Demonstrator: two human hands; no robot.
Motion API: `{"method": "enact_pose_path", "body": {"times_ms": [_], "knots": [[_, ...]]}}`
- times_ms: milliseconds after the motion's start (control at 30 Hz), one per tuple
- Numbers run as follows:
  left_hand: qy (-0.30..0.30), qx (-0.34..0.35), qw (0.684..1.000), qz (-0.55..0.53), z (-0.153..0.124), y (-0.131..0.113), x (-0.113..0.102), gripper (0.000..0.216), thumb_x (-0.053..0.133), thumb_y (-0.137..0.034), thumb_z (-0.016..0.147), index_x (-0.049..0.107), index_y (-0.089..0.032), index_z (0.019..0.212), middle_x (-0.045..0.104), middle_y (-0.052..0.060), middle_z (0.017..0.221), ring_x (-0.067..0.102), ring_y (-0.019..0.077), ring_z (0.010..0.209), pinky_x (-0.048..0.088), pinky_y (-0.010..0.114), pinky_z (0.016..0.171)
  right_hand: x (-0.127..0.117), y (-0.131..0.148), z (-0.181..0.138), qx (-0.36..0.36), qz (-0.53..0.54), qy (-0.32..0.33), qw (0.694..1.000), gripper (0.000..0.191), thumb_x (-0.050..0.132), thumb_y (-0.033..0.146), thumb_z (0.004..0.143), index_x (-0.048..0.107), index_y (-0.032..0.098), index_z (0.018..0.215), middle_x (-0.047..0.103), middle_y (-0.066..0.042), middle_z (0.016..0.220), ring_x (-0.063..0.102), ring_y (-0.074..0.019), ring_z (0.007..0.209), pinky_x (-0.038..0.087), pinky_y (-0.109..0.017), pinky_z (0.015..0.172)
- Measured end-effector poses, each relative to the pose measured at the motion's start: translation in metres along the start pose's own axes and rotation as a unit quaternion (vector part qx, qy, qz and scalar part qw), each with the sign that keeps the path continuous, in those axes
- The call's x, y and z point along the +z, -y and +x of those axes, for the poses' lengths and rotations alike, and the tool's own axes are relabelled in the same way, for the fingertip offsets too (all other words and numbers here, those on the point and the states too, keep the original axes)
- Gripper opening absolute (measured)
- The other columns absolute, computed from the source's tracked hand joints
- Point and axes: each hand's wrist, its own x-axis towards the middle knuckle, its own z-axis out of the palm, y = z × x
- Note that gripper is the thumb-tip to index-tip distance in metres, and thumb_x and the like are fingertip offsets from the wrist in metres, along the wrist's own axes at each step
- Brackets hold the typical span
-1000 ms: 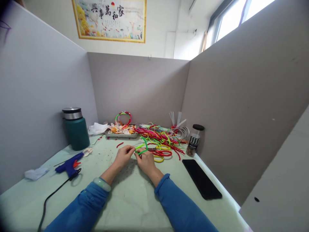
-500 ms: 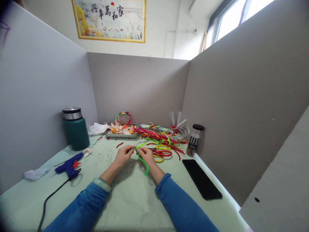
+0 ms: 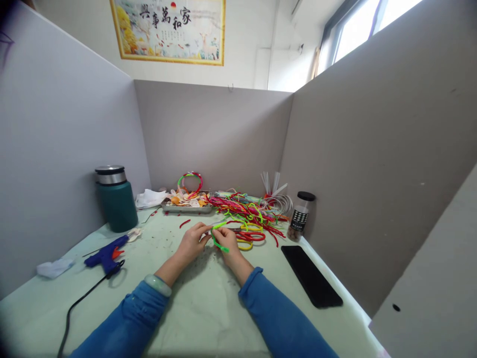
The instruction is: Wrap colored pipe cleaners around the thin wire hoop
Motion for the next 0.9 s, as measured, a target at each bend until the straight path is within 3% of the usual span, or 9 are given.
{"method": "enact_pose_path", "body": {"times_ms": [200, 367, 667, 900], "knots": [[-0.004, 0.015, 0.999, 0.033, 0.000, 0.004, 0.001, 0.025, 0.053, -0.018, 0.080, 0.063, -0.020, 0.102, 0.058, 0.005, 0.086, 0.053, 0.0143, 0.078, 0.042, 0.025, 0.072, -0.003, -0.008, 0.006, -0.042, -0.075, -0.024, 0.996, 0.031, 0.061, 0.045, 0.067, 0.051, 0.016, 0.059, 0.041, 0.006, 0.045, 0.034, -0.0073, 0.041, 0.028, -0.020, 0.039], [-0.001, 0.020, 0.999, 0.042, 0.000, 0.001, 0.001, 0.021, 0.051, -0.022, 0.083, 0.063, -0.018, 0.099, 0.057, 0.005, 0.084, 0.053, 0.0138, 0.076, 0.041, 0.025, 0.070, -0.004, -0.004, 0.003, -0.127, -0.172, -0.046, 0.976, 0.028, 0.056, 0.042, 0.071, 0.057, 0.016, 0.061, 0.051, 0.002, 0.053, 0.045, -0.0116, 0.052, 0.035, -0.022, 0.047], [0.012, 0.021, 0.998, 0.053, 0.001, 0.001, 0.000, 0.020, 0.048, -0.020, 0.084, 0.064, -0.018, 0.096, 0.056, 0.005, 0.082, 0.053, 0.0134, 0.076, 0.041, 0.024, 0.070, -0.006, 0.002, 0.000, -0.168, -0.225, -0.086, 0.956, 0.018, 0.058, 0.035, 0.072, 0.058, 0.018, 0.075, 0.061, -0.002, 0.070, 0.055, -0.0153, 0.063, 0.042, -0.025, 0.058], [0.023, 0.036, 0.997, 0.057, 0.000, -0.002, -0.002, 0.023, 0.044, -0.020, 0.086, 0.063, -0.018, 0.099, 0.054, 0.005, 0.081, 0.052, 0.0136, 0.076, 0.041, 0.024, 0.071, -0.009, 0.002, -0.001, -0.145, -0.243, -0.015, 0.959, 0.026, 0.050, 0.034, 0.079, 0.059, 0.019, 0.100, 0.064, -0.001, 0.071, 0.055, -0.0133, 0.050, 0.041, -0.024, 0.050]]}}
